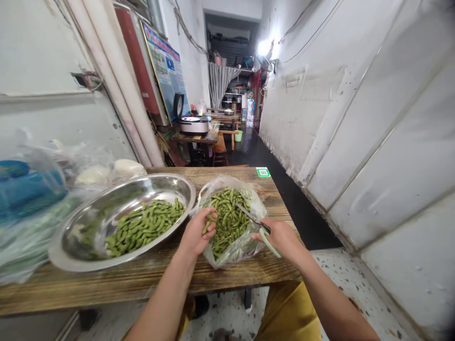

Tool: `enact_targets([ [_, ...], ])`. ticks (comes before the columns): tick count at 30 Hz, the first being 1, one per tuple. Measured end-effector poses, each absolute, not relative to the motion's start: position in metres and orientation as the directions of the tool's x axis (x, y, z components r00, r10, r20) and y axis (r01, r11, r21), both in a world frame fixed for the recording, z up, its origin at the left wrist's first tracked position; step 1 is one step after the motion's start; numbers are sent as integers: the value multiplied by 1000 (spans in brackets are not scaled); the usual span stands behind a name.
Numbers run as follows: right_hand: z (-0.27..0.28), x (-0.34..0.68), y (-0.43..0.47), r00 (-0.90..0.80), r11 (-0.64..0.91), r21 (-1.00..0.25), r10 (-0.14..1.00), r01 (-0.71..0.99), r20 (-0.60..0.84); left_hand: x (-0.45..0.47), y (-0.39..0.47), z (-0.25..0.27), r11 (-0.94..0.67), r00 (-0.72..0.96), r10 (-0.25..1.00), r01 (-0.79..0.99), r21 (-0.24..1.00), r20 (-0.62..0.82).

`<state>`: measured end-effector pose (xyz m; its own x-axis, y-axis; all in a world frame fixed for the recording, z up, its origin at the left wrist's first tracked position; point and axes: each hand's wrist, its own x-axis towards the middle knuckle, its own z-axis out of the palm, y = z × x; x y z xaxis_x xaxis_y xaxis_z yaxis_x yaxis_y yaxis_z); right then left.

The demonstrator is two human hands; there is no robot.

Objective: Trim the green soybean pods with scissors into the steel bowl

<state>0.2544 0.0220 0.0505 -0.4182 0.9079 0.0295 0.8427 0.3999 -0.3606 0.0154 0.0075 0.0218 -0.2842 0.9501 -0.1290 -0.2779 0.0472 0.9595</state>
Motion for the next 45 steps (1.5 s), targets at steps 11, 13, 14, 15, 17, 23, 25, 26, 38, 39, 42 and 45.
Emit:
enact_targets([
  [11,46,258,21,-448,426,-355,894,832,23,23,33,7,115,-240,964,766,632,117],
  [13,45,260,21,-472,447,-388,881,806,34,21,30,7,64,-264,955,622,781,132],
  [14,45,261,21,-486,458,-404,873,791,38,21,28,8,32,-268,953,552,833,141],
  [15,47,262,21,-499,467,-418,866,779,38,21,26,8,-2,-264,952,498,867,153],
  [17,50,261,20,-515,474,-436,857,765,29,24,22,11,-52,-246,953,434,899,174],
  [23,59,255,15,-520,462,-472,854,751,9,34,9,22,-111,-169,966,413,904,196],
  [25,60,253,14,-523,463,-471,852,751,3,36,6,24,-138,-135,967,436,889,217],
  [26,60,252,14,-527,467,-466,850,752,1,37,5,24,-155,-114,966,455,877,230],
  [38,50,254,18,-505,458,-383,863,802,-26,39,4,10,96,-126,987,-51,994,-102],
  [39,51,255,16,-513,465,-413,858,784,-7,39,4,12,123,-103,983,-219,968,-149],
  [42,54,257,13,-539,479,-489,842,729,22,39,4,18,145,-55,977,-529,836,-204],
  [45,55,255,11,-553,490,-501,833,713,27,40,2,21,153,-23,977,-606,780,-210],
])
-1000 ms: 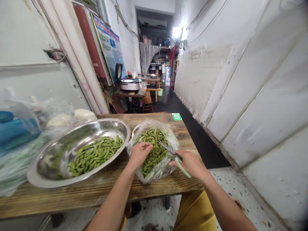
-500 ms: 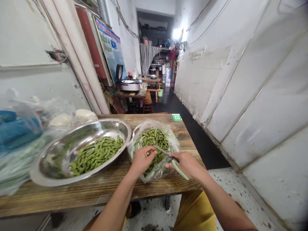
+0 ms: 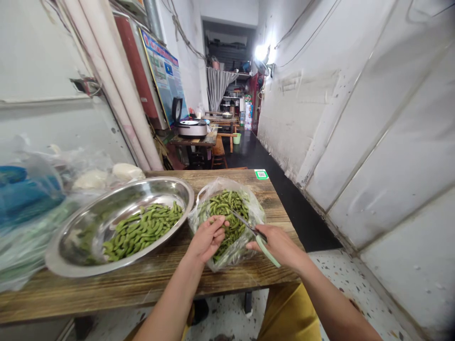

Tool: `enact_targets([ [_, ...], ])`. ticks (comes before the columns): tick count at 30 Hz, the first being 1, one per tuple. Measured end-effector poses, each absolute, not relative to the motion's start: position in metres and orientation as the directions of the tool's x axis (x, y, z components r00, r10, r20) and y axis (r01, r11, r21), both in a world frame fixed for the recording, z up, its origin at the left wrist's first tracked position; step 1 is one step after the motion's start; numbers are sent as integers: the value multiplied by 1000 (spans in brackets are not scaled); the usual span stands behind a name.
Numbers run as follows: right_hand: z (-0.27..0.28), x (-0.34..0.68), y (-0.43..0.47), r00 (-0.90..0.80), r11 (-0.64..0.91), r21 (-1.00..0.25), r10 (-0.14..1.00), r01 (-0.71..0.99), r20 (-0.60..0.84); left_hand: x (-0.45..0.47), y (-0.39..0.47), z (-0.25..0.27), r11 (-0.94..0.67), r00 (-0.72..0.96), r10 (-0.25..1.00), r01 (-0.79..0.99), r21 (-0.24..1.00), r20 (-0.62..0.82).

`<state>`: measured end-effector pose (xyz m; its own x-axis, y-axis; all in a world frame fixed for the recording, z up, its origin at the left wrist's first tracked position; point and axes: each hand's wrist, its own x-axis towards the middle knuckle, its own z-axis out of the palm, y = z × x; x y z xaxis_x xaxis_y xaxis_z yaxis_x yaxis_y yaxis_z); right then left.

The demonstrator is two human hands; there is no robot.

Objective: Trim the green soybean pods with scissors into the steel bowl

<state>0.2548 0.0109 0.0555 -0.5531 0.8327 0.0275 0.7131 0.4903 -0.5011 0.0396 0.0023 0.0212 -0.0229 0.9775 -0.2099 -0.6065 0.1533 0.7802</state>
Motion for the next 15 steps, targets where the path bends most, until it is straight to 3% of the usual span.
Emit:
enact_targets([
  [15,58,251,12,-579,542,-460,812,704,70,40,-4,25,157,23,984,-558,815,-175],
])
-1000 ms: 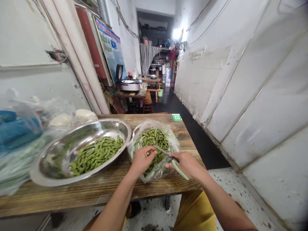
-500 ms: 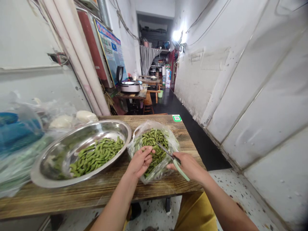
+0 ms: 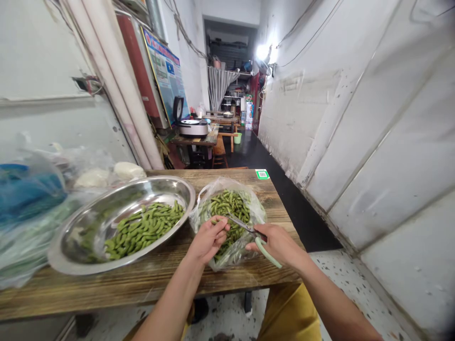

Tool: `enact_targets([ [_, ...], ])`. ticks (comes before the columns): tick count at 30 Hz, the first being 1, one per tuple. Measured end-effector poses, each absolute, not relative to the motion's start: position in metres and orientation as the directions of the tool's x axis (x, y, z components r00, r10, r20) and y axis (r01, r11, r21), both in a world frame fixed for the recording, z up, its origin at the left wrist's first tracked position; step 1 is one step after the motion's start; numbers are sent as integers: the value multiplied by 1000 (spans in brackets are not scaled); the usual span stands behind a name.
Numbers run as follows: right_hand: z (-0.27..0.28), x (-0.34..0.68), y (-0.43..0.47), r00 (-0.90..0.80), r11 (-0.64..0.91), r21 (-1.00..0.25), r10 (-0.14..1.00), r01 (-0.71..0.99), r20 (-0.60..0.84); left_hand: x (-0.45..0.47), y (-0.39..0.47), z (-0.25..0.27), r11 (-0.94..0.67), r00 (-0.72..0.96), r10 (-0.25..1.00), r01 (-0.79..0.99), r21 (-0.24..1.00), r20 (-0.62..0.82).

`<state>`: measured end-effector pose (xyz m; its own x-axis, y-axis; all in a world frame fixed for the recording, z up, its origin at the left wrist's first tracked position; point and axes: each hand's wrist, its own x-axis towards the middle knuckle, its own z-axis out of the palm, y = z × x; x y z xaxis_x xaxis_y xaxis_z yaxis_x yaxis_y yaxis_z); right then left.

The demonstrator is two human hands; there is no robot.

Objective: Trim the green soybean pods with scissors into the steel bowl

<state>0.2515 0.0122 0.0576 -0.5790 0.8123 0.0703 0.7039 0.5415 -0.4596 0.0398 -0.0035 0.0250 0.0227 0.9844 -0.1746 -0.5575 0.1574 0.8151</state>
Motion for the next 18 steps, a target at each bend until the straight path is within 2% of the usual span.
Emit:
enact_targets([
  [4,54,250,12,-570,521,-453,821,723,36,42,-4,21,176,12,979,-553,815,-203],
  [7,50,250,13,-553,496,-450,833,743,6,41,-7,20,163,-39,978,-468,868,-205],
  [9,50,252,14,-530,481,-428,848,765,6,31,-9,25,64,-197,973,-276,959,-121],
  [11,50,256,15,-497,459,-394,868,796,7,8,-11,35,-59,-474,875,99,993,99],
  [12,50,257,16,-480,446,-376,877,812,3,-8,-11,42,-60,-604,751,341,938,268],
  [13,51,259,16,-466,434,-361,885,825,-2,-25,-11,50,15,-691,587,530,848,422],
  [14,51,261,17,-457,426,-351,890,834,-6,-42,-10,58,129,-706,474,647,752,526],
  [15,50,262,18,-451,421,-346,892,838,-6,-58,-8,65,226,-661,502,723,653,558],
  [17,49,263,19,-444,415,-347,896,841,-3,-76,-4,75,318,-534,696,828,461,480],
  [18,48,263,19,-441,414,-351,898,840,3,-78,0,78,344,-513,727,847,406,456],
])
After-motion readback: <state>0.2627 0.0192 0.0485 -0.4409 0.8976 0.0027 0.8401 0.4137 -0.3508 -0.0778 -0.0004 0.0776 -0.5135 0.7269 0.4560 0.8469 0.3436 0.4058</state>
